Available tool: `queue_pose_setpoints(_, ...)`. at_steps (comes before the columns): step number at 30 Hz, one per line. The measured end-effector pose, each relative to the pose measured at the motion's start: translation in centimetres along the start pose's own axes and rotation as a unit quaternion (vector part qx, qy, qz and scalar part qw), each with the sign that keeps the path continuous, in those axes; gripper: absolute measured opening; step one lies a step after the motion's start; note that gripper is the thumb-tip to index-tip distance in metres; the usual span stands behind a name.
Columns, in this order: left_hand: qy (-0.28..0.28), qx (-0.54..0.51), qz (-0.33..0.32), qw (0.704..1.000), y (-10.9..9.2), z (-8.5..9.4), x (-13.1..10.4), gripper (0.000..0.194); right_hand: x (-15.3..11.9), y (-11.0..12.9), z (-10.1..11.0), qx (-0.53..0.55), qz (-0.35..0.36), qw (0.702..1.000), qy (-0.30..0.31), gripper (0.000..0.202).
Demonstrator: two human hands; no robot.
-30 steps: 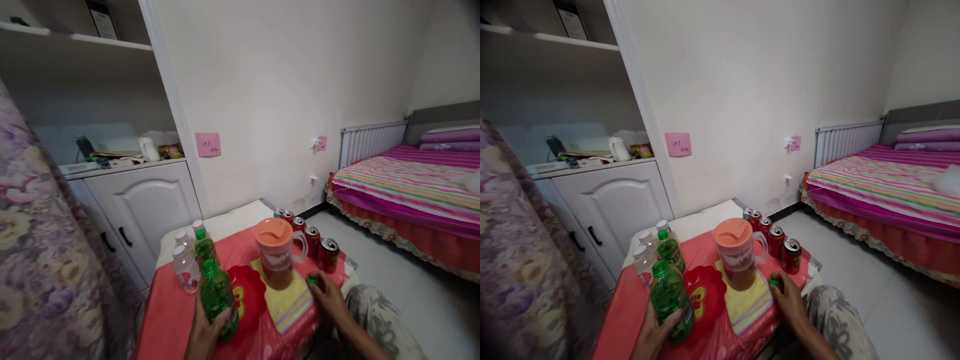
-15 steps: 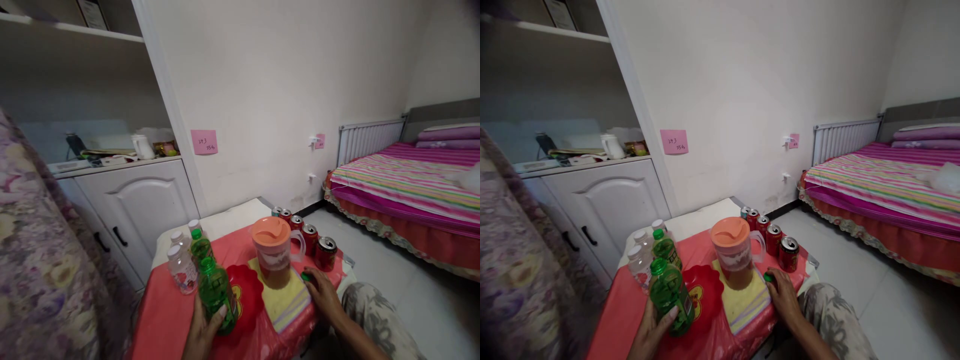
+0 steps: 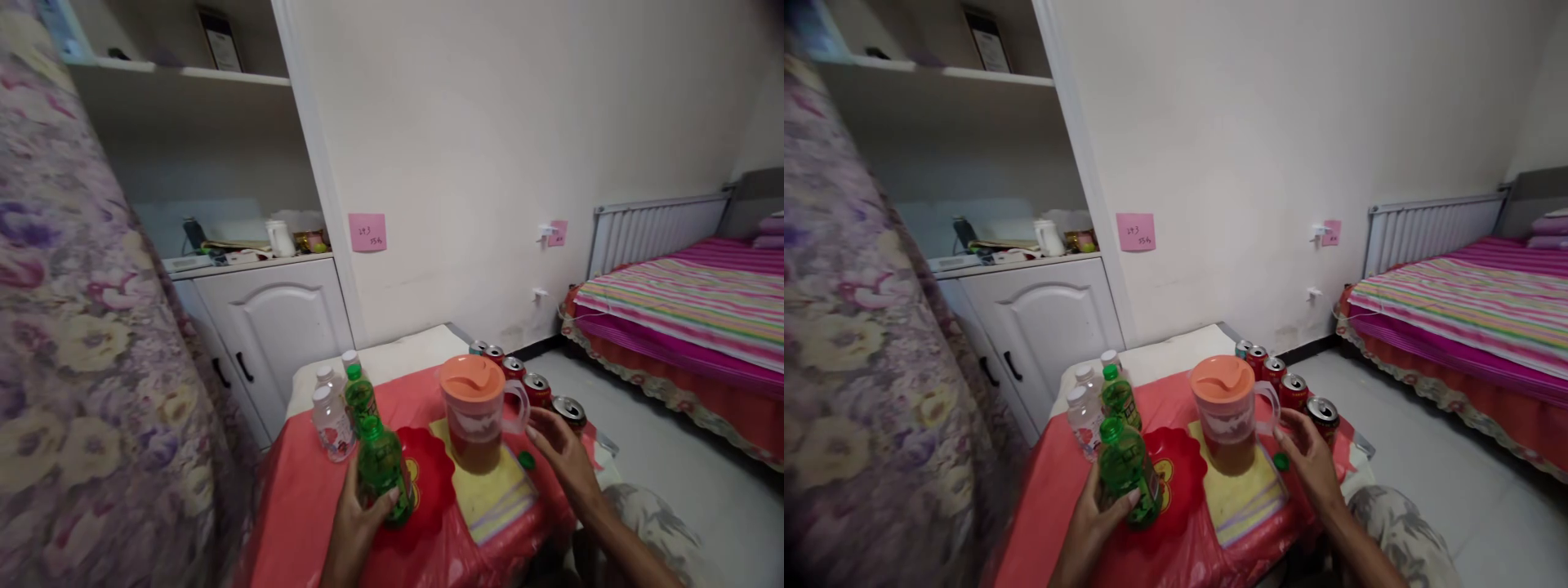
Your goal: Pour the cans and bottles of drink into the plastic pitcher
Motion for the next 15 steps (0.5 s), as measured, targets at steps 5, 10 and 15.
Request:
queue_pose_setpoints(5, 0.022, 0.001, -0.022, 1.0, 0.3, -0.3, 0.0, 0.079, 2.2, 0.0, -1.9, 0.068, -0.027, 0.997, 0.014, 0.048)
queue_pose_setpoints(10, 0.045, 0.037, -0.047, 0.997, 0.5, -0.4, 0.1, 0.071, 4.3, -0.5, -3.5, 0.086, -0.024, 0.995, 0.05, 0.042)
queue_pose_setpoints(15, 0.032, 0.01, -0.025, 0.999, 1.7, -0.6, 0.5, 0.082, 5.4, -0.7, -4.3, 0.104, -0.035, 0.991, 0.073, 0.048)
Point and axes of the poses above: each hand's wrist, its own x-axis towards the middle knuckle, its own z-axis out of the back of the hand, y = z × x, the point moved 6 cm from there along x, towards the middle knuckle, and after that the axes turned 7 degrees about x, right-handed, at the moved point
